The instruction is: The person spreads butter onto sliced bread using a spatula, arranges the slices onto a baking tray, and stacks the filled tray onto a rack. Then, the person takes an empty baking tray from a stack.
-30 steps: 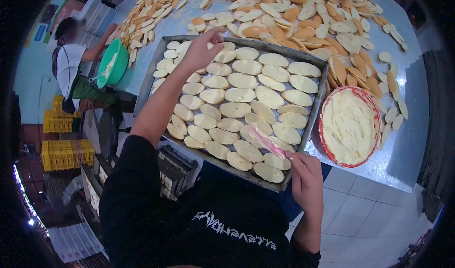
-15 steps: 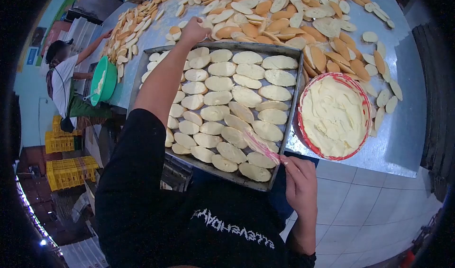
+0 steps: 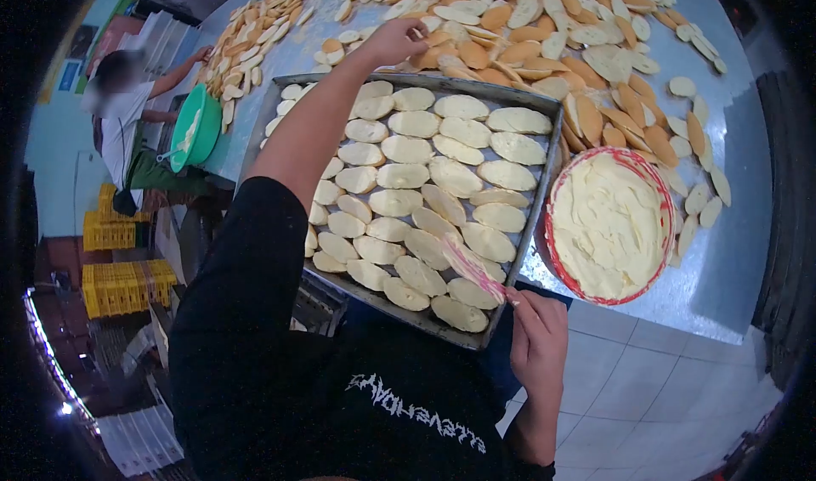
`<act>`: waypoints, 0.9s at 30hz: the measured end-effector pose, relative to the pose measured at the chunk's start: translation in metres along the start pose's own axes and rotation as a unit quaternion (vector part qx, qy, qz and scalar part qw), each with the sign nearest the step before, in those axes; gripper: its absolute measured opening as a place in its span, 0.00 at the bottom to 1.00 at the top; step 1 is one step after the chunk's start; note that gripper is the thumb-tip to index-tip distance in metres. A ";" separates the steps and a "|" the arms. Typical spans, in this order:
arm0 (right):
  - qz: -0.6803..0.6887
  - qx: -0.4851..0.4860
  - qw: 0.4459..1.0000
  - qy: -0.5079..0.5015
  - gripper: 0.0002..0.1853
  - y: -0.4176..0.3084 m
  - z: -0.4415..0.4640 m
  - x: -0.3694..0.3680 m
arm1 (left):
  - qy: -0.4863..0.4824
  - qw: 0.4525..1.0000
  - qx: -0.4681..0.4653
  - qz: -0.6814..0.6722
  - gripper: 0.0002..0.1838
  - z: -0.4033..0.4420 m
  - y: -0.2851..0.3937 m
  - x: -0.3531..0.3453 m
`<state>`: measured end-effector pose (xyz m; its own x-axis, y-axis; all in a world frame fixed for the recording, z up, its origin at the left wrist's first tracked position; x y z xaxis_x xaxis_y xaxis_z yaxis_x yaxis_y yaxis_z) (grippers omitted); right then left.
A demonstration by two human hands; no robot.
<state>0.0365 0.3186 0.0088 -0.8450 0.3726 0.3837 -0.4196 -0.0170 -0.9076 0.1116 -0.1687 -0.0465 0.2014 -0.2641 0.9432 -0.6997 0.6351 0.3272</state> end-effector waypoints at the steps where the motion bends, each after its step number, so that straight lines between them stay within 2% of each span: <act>1: -0.002 -0.004 1.000 0.000 0.14 0.001 -0.001 -0.001 | 0.000 1.000 -0.005 -0.005 0.18 0.002 -0.001 0.000; 7: -0.005 -0.008 1.000 -0.023 0.12 0.001 0.000 -0.007 | -0.020 1.000 0.016 -0.009 0.21 0.010 -0.002 -0.006; 11: -0.008 -0.004 1.000 -0.025 0.13 -0.001 0.000 -0.010 | 0.009 0.996 0.014 0.082 0.25 0.009 0.014 -0.002; 14: -0.014 0.002 0.999 -0.029 0.13 -0.004 0.000 -0.010 | 0.072 0.986 0.007 0.152 0.23 0.001 0.038 0.016; 17: -0.017 -0.002 0.999 -0.027 0.14 -0.007 -0.001 -0.007 | 0.085 0.985 0.011 0.147 0.22 0.001 0.044 0.015; 23: -0.014 -0.002 1.000 -0.021 0.14 -0.003 -0.004 -0.004 | 0.006 0.985 0.006 0.172 0.22 0.014 0.038 -0.004; 27: -0.006 0.013 1.000 -0.007 0.14 -0.007 -0.003 -0.005 | 0.040 0.987 0.000 0.157 0.22 0.016 0.036 -0.006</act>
<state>0.0449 0.3191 0.0126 -0.8441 0.3607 0.3967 -0.4380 -0.0371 -0.8982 0.0745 -0.1564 -0.0413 0.0281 0.0049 0.9996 -0.7363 0.6764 0.0174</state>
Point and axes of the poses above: each hand's wrist, its own z-axis towards the middle knuckle, its own x-axis out of the back of the hand, y = z × x, the point moved 9 cm from there along z, towards the middle knuckle, and after that the axes turned 9 degrees about z, right-handed, at the moved point
